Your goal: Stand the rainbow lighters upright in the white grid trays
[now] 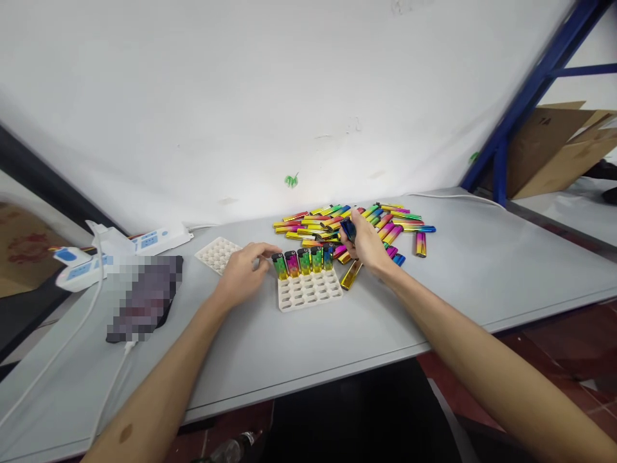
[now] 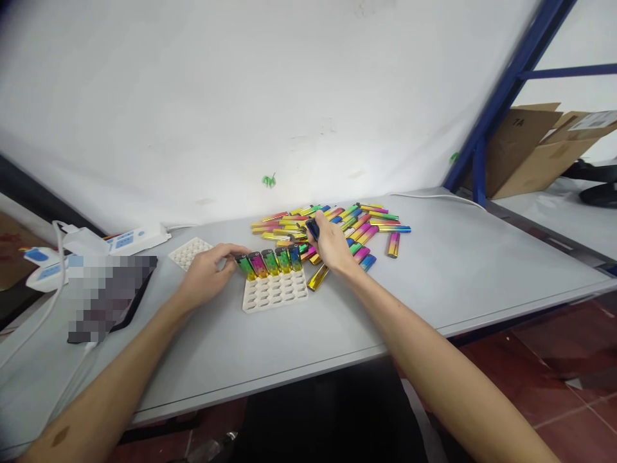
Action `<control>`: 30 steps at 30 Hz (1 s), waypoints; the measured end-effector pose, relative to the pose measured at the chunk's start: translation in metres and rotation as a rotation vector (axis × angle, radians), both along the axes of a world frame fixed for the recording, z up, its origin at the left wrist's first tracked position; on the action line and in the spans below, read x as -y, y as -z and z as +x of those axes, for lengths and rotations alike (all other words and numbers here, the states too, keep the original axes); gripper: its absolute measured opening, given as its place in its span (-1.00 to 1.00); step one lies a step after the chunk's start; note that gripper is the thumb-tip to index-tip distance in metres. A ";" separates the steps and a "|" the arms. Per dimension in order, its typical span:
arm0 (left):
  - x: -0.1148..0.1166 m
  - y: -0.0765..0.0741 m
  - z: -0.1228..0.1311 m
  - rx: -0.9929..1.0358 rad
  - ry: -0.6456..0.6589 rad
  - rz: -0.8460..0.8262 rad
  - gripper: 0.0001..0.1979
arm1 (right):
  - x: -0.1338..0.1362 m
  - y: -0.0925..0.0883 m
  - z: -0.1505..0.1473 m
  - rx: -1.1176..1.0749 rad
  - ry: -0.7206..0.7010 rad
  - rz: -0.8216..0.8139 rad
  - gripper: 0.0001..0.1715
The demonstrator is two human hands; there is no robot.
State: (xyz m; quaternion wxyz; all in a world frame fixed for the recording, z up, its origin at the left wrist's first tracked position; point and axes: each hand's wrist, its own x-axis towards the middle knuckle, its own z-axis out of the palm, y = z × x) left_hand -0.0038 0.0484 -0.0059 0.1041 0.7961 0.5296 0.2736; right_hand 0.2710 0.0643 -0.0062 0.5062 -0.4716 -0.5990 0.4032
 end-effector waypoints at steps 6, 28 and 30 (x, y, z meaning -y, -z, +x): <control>0.011 -0.010 0.000 -0.025 0.162 -0.186 -0.47 | 0.006 -0.013 0.002 0.052 0.032 0.179 -0.38; 0.015 -0.009 0.003 -0.125 0.244 -0.208 -0.85 | 0.049 0.007 -0.056 0.593 -0.178 0.685 -0.81; 0.015 -0.009 0.003 -0.116 0.250 -0.207 -0.86 | 0.047 0.008 -0.056 0.629 -0.147 0.693 -0.81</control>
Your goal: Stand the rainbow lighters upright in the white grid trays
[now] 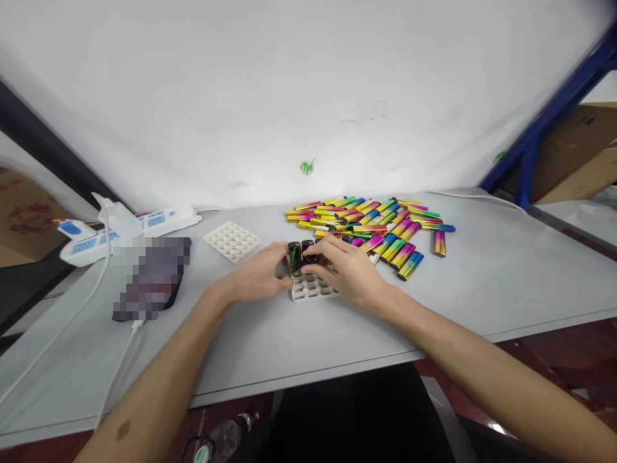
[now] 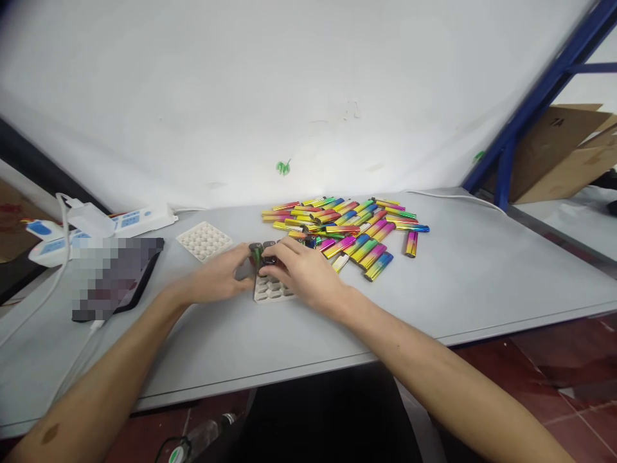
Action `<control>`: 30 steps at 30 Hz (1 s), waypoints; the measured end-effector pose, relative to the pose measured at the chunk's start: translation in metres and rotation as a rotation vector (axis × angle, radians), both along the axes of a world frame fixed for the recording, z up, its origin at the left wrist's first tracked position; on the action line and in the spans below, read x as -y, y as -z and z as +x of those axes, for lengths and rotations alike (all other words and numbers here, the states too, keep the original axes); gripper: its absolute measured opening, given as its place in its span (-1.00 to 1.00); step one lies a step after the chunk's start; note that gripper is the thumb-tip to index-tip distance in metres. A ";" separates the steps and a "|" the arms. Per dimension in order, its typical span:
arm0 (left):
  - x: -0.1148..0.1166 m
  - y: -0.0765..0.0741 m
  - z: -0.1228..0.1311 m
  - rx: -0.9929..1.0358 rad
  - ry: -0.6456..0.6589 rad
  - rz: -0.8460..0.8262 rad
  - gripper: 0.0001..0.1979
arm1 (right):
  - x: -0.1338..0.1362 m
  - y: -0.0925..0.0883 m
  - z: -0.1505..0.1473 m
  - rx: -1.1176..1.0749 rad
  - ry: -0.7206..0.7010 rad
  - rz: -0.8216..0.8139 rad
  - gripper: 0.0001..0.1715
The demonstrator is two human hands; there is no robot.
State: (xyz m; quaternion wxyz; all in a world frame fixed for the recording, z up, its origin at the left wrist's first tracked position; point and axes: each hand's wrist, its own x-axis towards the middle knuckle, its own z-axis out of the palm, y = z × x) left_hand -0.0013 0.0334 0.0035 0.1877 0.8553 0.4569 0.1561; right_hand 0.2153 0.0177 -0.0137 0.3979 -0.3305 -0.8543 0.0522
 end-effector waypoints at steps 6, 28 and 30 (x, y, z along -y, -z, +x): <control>0.002 -0.002 0.004 0.002 0.004 0.003 -0.75 | 0.001 -0.002 -0.002 0.032 0.083 -0.055 -0.77; -0.004 0.002 0.006 -0.088 -0.116 -0.019 -0.59 | 0.014 0.003 0.087 0.133 0.334 0.194 -0.72; -0.004 0.002 0.005 -0.082 -0.118 -0.021 -0.60 | 0.016 0.008 0.101 0.325 0.322 0.146 -0.67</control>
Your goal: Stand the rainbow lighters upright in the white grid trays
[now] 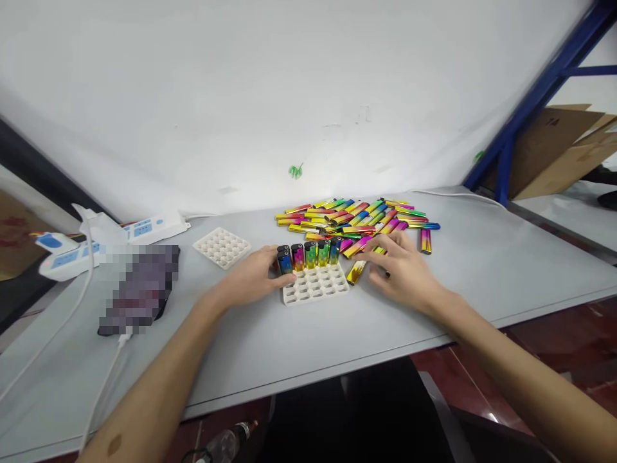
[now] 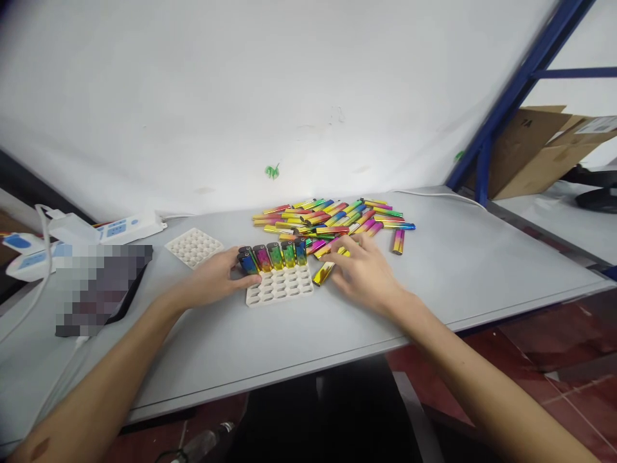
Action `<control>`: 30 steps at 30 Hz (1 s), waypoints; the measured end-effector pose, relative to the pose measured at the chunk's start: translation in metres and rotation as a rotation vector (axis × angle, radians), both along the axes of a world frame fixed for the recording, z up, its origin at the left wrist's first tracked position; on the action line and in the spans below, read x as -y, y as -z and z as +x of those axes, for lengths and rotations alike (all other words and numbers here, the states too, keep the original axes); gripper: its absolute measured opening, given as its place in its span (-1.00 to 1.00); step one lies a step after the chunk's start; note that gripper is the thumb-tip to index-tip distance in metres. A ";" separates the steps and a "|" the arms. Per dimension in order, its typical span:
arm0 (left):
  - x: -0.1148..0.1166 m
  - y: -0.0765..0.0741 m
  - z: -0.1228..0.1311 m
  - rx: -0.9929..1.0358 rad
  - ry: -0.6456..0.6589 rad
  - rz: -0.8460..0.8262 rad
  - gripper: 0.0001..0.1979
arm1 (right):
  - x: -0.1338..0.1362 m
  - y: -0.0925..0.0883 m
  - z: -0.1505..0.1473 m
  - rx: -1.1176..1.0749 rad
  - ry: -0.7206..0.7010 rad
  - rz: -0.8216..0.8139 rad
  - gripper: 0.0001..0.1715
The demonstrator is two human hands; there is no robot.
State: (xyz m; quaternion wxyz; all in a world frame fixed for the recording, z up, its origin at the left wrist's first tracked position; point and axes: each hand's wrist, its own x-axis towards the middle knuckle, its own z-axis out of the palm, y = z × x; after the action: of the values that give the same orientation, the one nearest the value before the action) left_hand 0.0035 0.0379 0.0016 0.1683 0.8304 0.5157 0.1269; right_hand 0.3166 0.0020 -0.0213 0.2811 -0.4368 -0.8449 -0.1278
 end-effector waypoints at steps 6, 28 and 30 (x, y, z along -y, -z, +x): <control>0.001 -0.004 -0.004 -0.020 -0.014 -0.055 -0.59 | 0.001 -0.001 0.011 0.213 -0.010 -0.143 -0.69; 0.002 -0.002 -0.002 -0.035 0.010 -0.003 -0.45 | -0.067 -0.040 -0.028 -1.231 -0.287 -0.711 -0.67; 0.003 -0.002 0.000 -0.029 -0.003 0.019 -0.45 | -0.066 -0.031 -0.039 -1.271 -0.253 -0.690 -0.64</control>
State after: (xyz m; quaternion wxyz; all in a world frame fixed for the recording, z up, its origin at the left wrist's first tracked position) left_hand 0.0037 0.0352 0.0033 0.1527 0.8330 0.5181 0.1198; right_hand 0.2774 0.0684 0.0094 0.5759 -0.3893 -0.5549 0.4570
